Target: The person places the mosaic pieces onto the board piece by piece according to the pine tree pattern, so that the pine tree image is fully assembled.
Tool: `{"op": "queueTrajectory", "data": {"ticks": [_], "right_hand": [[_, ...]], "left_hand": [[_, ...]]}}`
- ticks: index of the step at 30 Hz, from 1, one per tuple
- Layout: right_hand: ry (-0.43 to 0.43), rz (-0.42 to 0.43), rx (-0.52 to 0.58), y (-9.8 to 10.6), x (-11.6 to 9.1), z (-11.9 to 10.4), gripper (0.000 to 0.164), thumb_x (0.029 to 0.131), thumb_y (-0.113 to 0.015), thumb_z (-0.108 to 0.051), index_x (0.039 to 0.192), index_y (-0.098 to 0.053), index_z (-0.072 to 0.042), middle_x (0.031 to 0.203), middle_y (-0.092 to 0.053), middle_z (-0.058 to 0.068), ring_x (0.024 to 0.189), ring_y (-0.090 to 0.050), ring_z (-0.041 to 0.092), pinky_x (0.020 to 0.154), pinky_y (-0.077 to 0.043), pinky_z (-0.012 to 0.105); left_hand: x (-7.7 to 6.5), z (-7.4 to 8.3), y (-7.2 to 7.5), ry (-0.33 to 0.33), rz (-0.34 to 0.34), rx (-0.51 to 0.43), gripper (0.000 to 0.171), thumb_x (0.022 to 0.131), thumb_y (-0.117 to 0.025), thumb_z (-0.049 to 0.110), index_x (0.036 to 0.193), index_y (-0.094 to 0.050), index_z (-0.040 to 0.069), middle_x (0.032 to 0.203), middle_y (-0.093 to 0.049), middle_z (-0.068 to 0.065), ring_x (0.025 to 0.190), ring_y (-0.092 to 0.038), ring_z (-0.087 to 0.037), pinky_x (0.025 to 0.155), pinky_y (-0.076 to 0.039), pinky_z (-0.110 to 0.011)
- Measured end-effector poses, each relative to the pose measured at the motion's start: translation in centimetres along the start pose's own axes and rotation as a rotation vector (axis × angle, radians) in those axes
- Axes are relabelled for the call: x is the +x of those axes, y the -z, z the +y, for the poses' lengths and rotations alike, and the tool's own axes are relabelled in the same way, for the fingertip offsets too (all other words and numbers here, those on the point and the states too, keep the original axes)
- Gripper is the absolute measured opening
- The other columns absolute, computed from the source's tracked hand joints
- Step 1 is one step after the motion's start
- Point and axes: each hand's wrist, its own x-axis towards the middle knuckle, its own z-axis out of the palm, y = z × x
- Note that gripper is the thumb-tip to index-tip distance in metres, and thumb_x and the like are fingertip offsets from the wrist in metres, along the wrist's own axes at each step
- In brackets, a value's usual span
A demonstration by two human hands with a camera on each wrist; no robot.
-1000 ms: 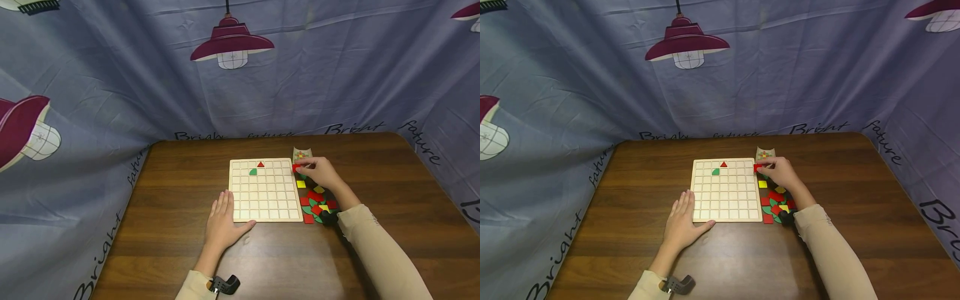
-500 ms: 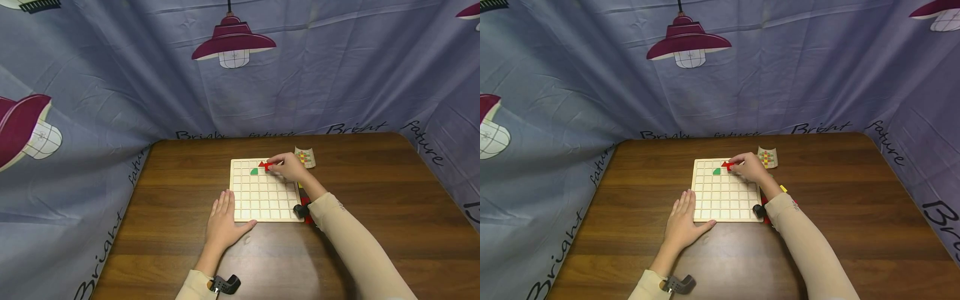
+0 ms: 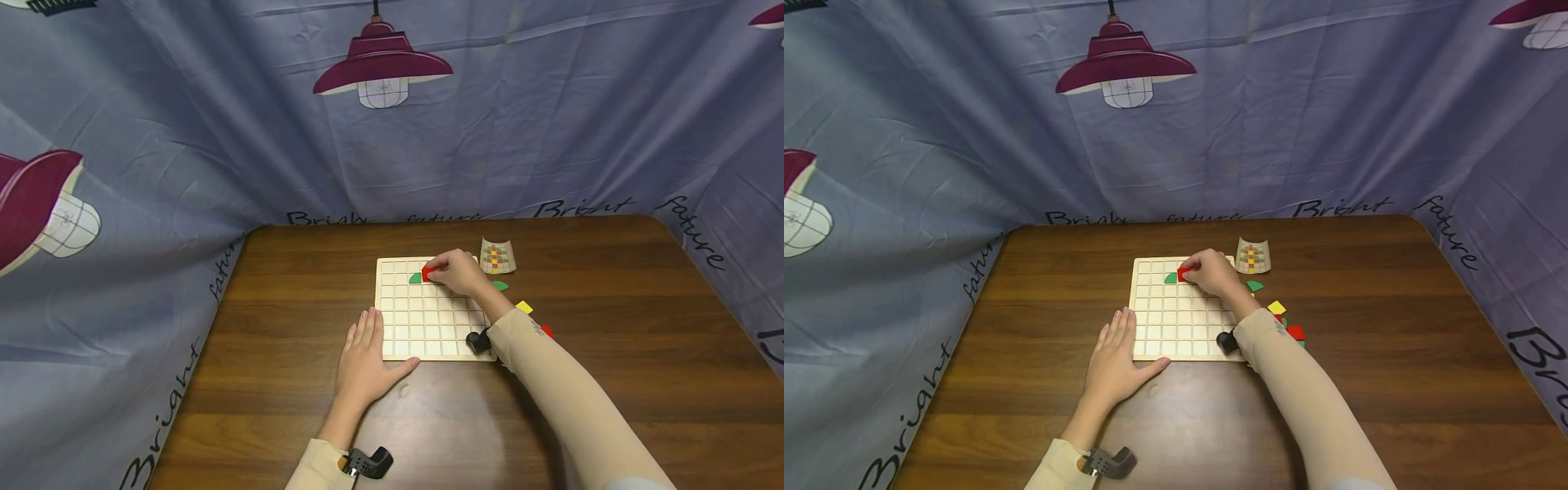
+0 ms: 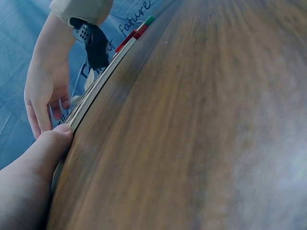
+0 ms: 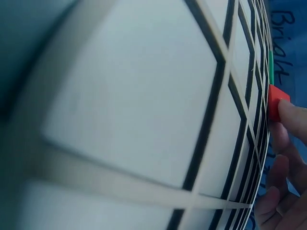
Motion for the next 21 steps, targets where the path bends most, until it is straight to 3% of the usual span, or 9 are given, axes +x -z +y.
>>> {"op": "queueTrajectory", "data": {"ticks": [11, 21], "right_hand": [[-0.001, 0.003, -0.132, -0.38, 0.33, -0.06, 0.024, 0.089, -0.074, -0.026, 0.112, -0.077, -0.018, 0.121, -0.069, 0.005, 0.113, -0.064, 0.028, 0.095, -0.052, 0.045], [0.023, 0.010, -0.236, -0.62, 0.27, -0.07, 0.019, 0.089, -0.075, -0.030, 0.105, -0.080, -0.021, 0.108, -0.070, 0.001, 0.102, -0.066, 0.025, 0.087, -0.055, 0.043]], "left_hand": [[0.01, -0.10, 0.01, -0.011, 0.019, 0.008, 0.119, 0.077, -0.039, 0.091, 0.159, -0.015, 0.008, 0.167, -0.015, -0.007, 0.156, -0.011, -0.020, 0.127, -0.013, -0.042], [0.09, -0.05, 0.03, -0.007, 0.006, 0.014, 0.120, 0.076, -0.038, 0.092, 0.159, -0.016, 0.008, 0.167, -0.014, -0.007, 0.156, -0.011, -0.021, 0.127, -0.013, -0.042]]}}
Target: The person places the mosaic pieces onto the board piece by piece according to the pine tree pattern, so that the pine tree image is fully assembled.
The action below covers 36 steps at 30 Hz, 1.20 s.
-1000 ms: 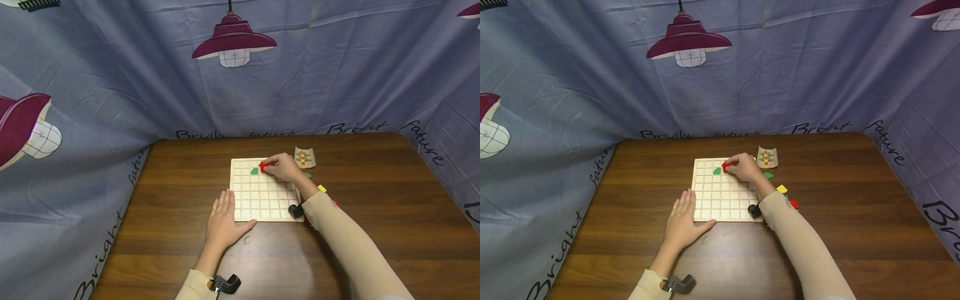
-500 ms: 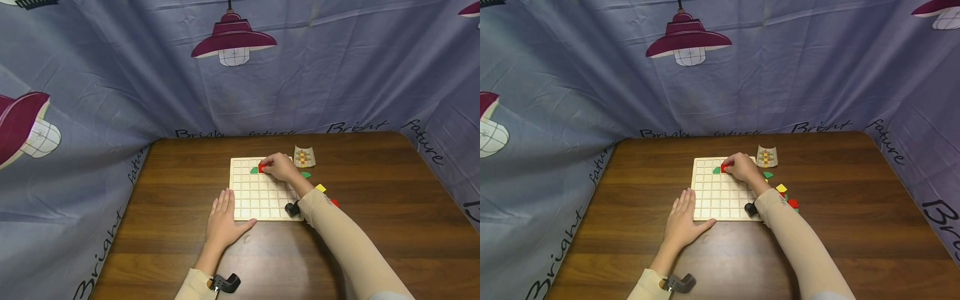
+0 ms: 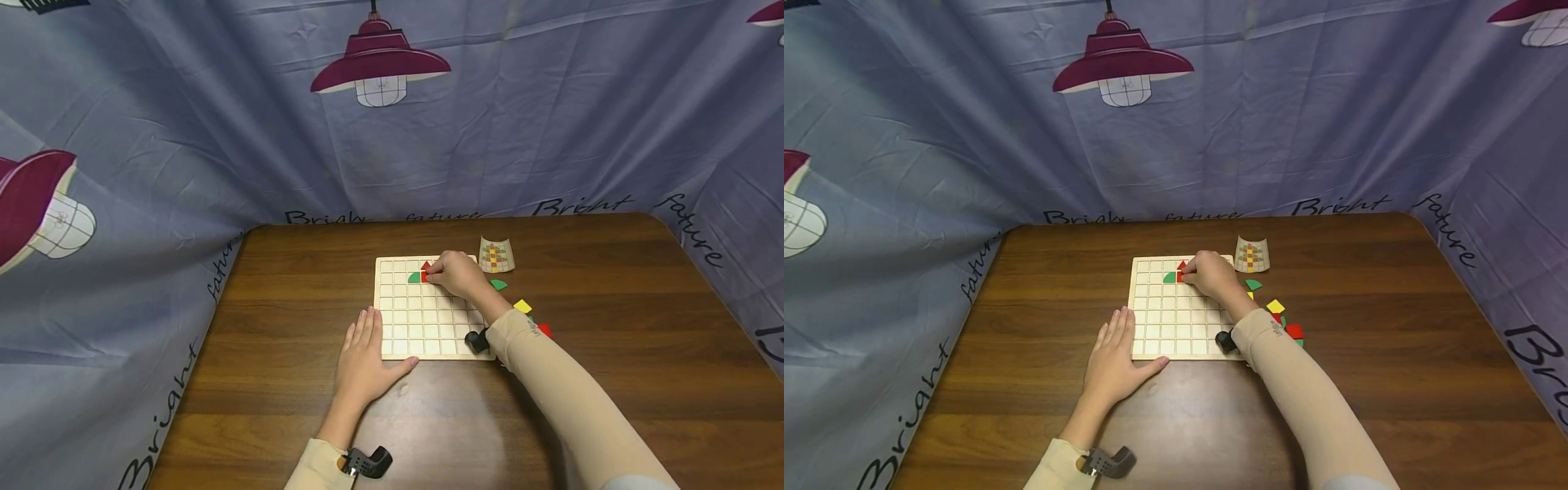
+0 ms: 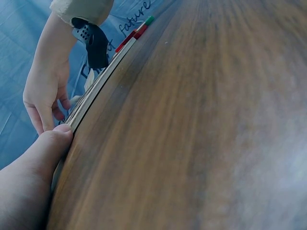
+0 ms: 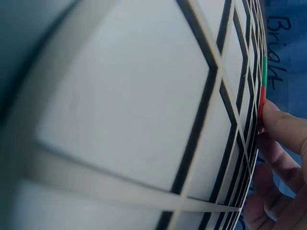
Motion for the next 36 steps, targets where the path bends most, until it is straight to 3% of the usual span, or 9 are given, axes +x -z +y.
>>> {"op": "queueTrajectory", "data": {"ticks": [23, 27, 31, 36], "right_hand": [[0.013, 0.002, 0.005, 0.1, -0.5, 0.0, 0.023, 0.089, -0.075, -0.028, 0.110, -0.078, -0.022, 0.119, -0.073, 0.003, 0.111, -0.067, 0.025, 0.089, -0.055, 0.044], [0.042, 0.006, 0.012, 0.4, -1.0, 0.1, 0.031, 0.088, -0.076, -0.028, 0.118, -0.075, -0.018, 0.111, -0.075, 0.005, 0.094, -0.069, 0.022, 0.076, -0.055, 0.038], [0.068, 0.009, -0.002, 0.9, -1.6, 0.2, 0.038, 0.089, -0.075, -0.032, 0.123, -0.072, -0.016, 0.100, -0.074, 0.001, 0.075, -0.062, 0.015, 0.062, -0.048, 0.029], [0.060, -0.002, 0.002, 1.8, -2.8, 0.4, 0.041, 0.091, -0.072, -0.036, 0.126, -0.069, -0.016, 0.103, -0.073, -0.001, 0.077, -0.063, 0.015, 0.062, -0.048, 0.029]], "left_hand": [[-0.2, 0.1, 0.2, 0.008, -0.013, -0.017, 0.119, 0.077, -0.041, 0.091, 0.160, -0.015, 0.009, 0.168, -0.014, -0.007, 0.156, -0.009, -0.020, 0.127, -0.012, -0.041], [-0.2, 0.1, 0.2, 0.008, -0.010, -0.017, 0.119, 0.077, -0.041, 0.091, 0.159, -0.016, 0.008, 0.167, -0.014, -0.007, 0.156, -0.010, -0.020, 0.127, -0.012, -0.041], [-0.2, 0.2, 0.2, 0.009, -0.007, -0.012, 0.120, 0.076, -0.040, 0.091, 0.159, -0.016, 0.009, 0.167, -0.015, -0.008, 0.156, -0.011, -0.021, 0.127, -0.013, -0.041], [-0.2, 0.2, 0.1, 0.008, -0.004, -0.007, 0.120, 0.076, -0.038, 0.092, 0.159, -0.015, 0.009, 0.167, -0.015, -0.008, 0.156, -0.010, -0.020, 0.127, -0.013, -0.041]]}}
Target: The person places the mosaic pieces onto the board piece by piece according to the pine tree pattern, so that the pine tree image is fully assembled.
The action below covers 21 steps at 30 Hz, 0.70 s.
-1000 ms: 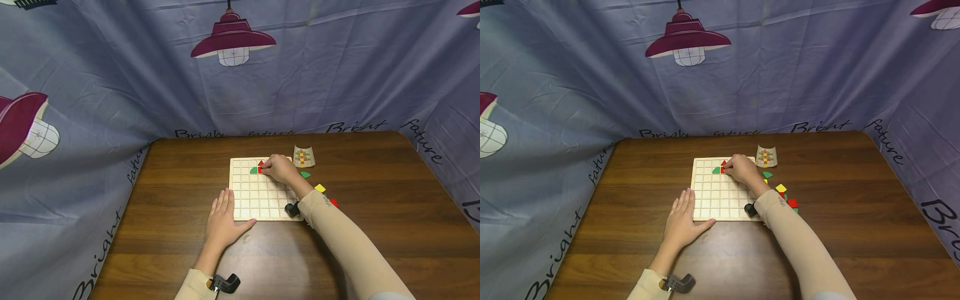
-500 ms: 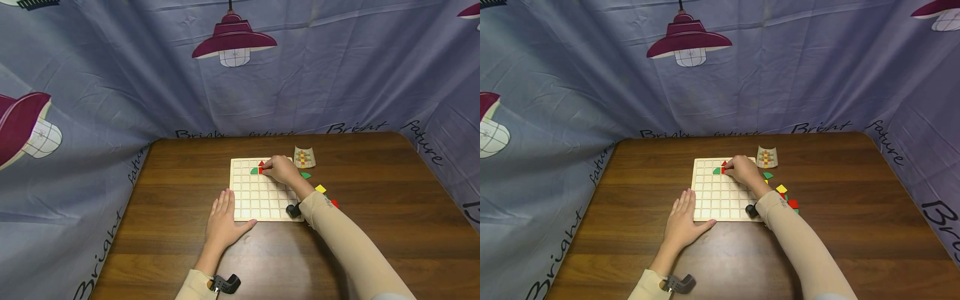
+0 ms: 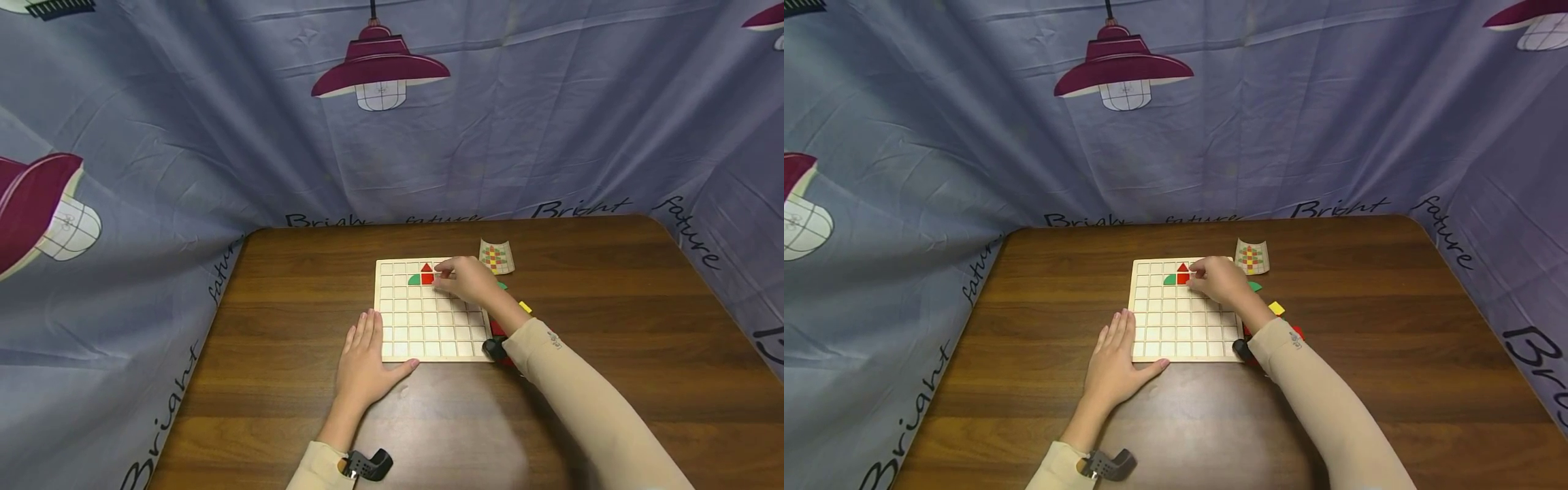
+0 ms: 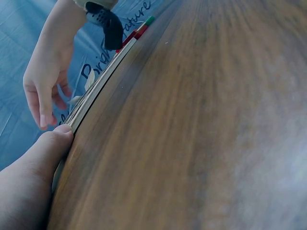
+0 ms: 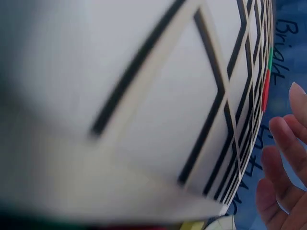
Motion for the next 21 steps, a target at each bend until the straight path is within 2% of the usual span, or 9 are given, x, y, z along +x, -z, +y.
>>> {"op": "queueTrajectory", "data": {"ticks": [5, 9, 14, 21], "right_hand": [[-0.002, -0.009, 0.028, 1.1, -1.3, 0.7, 0.042, 0.093, -0.069, -0.036, 0.128, -0.068, -0.013, 0.106, -0.072, 0.002, 0.080, -0.064, 0.015, 0.066, -0.049, 0.031], [-0.006, 0.025, 0.035, 2.0, -2.1, 1.8, 0.039, 0.093, -0.068, -0.037, 0.124, -0.070, -0.013, 0.102, -0.072, 0.002, 0.079, -0.062, 0.016, 0.064, -0.048, 0.031], [-0.050, 0.106, 0.035, 3.5, -3.1, 4.0, 0.035, 0.093, -0.068, -0.038, 0.117, -0.072, -0.013, 0.097, -0.071, 0.003, 0.077, -0.061, 0.020, 0.059, -0.047, 0.031], [-0.186, 0.259, 0.051, 5.4, -4.2, 8.0, 0.042, 0.096, -0.063, -0.039, 0.124, -0.061, -0.007, 0.092, -0.063, 0.009, 0.068, -0.054, 0.022, 0.057, -0.040, 0.031]], "left_hand": [[0.0, 0.1, 0.0, -0.004, 0.005, 0.000, 0.120, 0.077, -0.040, 0.091, 0.159, -0.015, 0.008, 0.167, -0.015, -0.008, 0.156, -0.010, -0.020, 0.127, -0.013, -0.042], [0.0, 0.0, 0.0, -0.005, 0.006, 0.001, 0.119, 0.077, -0.042, 0.090, 0.159, -0.015, 0.008, 0.167, -0.015, -0.008, 0.156, -0.011, -0.021, 0.127, -0.014, -0.042], [0.0, 0.0, 0.0, -0.005, 0.008, -0.004, 0.119, 0.077, -0.043, 0.090, 0.159, -0.016, 0.008, 0.167, -0.015, -0.007, 0.156, -0.011, -0.021, 0.127, -0.014, -0.042], [0.0, 0.0, -0.1, -0.009, 0.012, -0.010, 0.119, 0.077, -0.042, 0.090, 0.159, -0.016, 0.009, 0.167, -0.015, -0.007, 0.156, -0.011, -0.020, 0.127, -0.014, -0.042]]}}
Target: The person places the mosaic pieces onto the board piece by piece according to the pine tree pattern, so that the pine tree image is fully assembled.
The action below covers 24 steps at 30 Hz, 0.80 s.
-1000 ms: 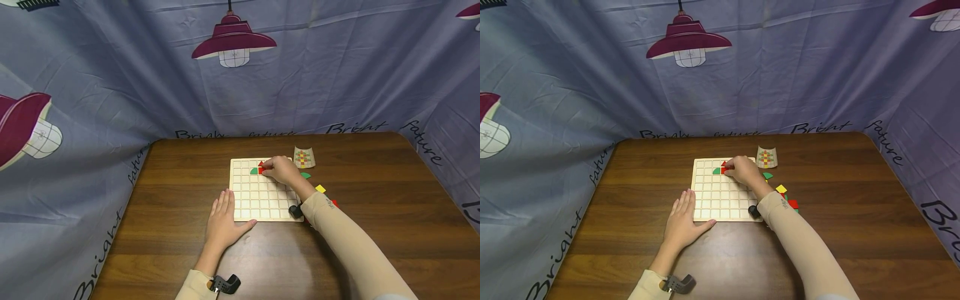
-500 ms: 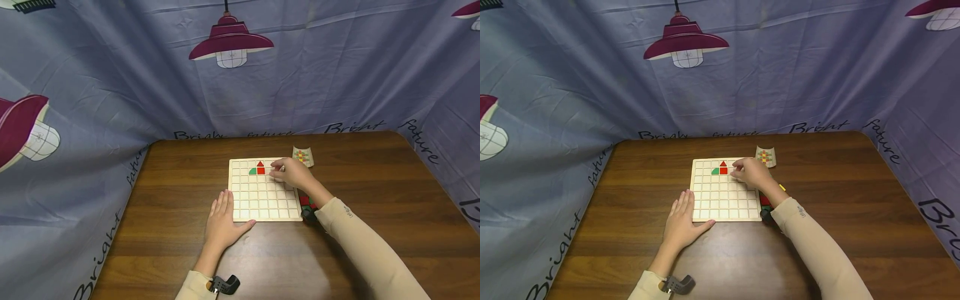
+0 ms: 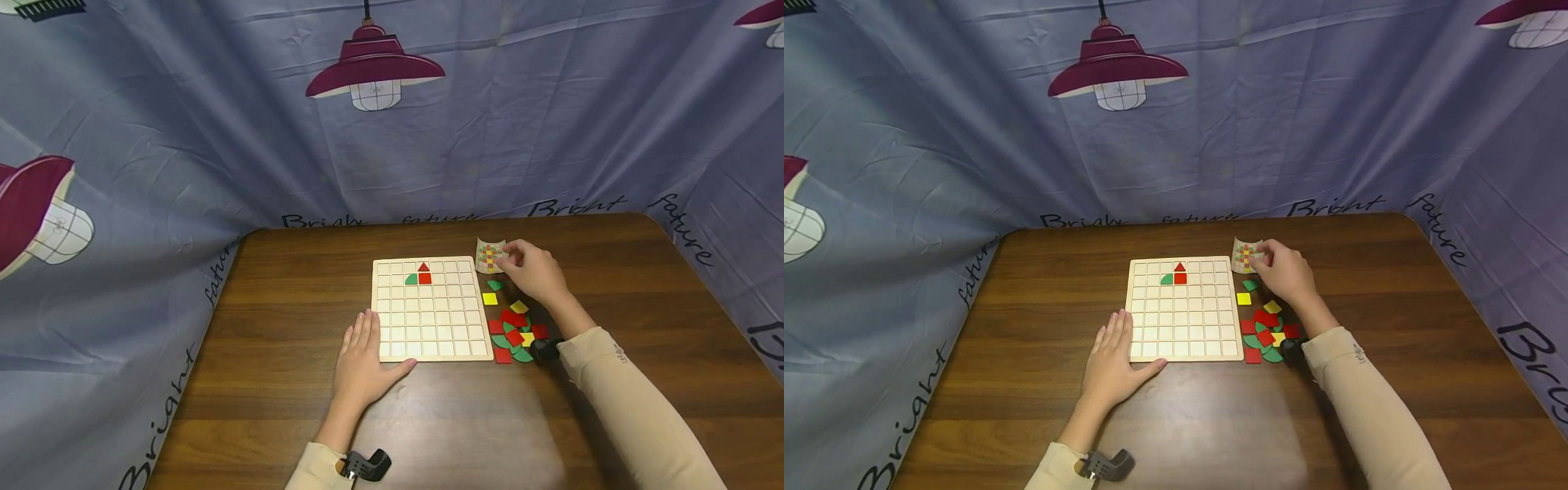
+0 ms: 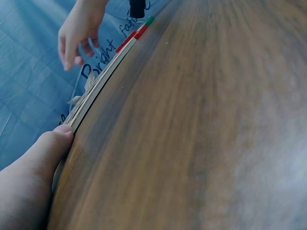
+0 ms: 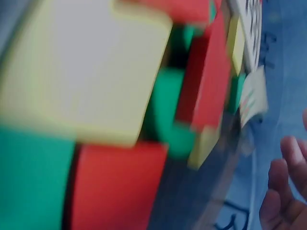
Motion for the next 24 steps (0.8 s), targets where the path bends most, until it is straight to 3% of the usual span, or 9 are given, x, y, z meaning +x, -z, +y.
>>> {"op": "queueTrajectory", "data": {"ticks": [3, 10, 18, 24], "right_hand": [[-0.052, 0.008, -0.011, 0.5, 0.3, 1.2, 0.047, 0.097, -0.061, -0.041, 0.126, -0.058, -0.004, 0.091, -0.059, 0.010, 0.067, -0.051, 0.024, 0.059, -0.038, 0.032], [-0.150, -0.093, 0.031, 0.3, 1.4, 2.9, 0.062, 0.098, -0.057, -0.046, 0.133, -0.054, 0.005, 0.100, -0.062, 0.017, 0.080, -0.058, 0.026, 0.064, -0.044, 0.030], [-0.142, -0.164, 0.084, -0.5, 2.5, 3.4, 0.050, 0.097, -0.061, -0.034, 0.128, -0.061, 0.006, 0.107, -0.070, 0.022, 0.092, -0.063, 0.030, 0.073, -0.049, 0.031], [-0.144, -0.132, 0.110, -0.7, 3.1, 3.3, 0.042, 0.097, -0.062, -0.026, 0.124, -0.064, 0.006, 0.103, -0.074, 0.021, 0.098, -0.064, 0.033, 0.076, -0.049, 0.033]], "left_hand": [[0.0, 0.0, 0.0, -0.001, 0.005, -0.001, 0.119, 0.077, -0.042, 0.090, 0.159, -0.016, 0.008, 0.167, -0.016, -0.008, 0.156, -0.011, -0.021, 0.127, -0.014, -0.042], [0.0, -0.1, 0.0, 0.001, 0.006, -0.001, 0.119, 0.077, -0.041, 0.091, 0.159, -0.017, 0.008, 0.167, -0.016, -0.008, 0.156, -0.011, -0.021, 0.127, -0.014, -0.042], [0.1, 0.0, 0.1, 0.004, 0.001, 0.004, 0.119, 0.076, -0.042, 0.091, 0.159, -0.017, 0.009, 0.167, -0.016, -0.007, 0.156, -0.011, -0.020, 0.127, -0.014, -0.042], [0.1, 0.0, 0.0, 0.006, -0.008, 0.008, 0.120, 0.076, -0.041, 0.091, 0.159, -0.017, 0.008, 0.167, -0.015, -0.007, 0.156, -0.011, -0.020, 0.127, -0.013, -0.042]]}}
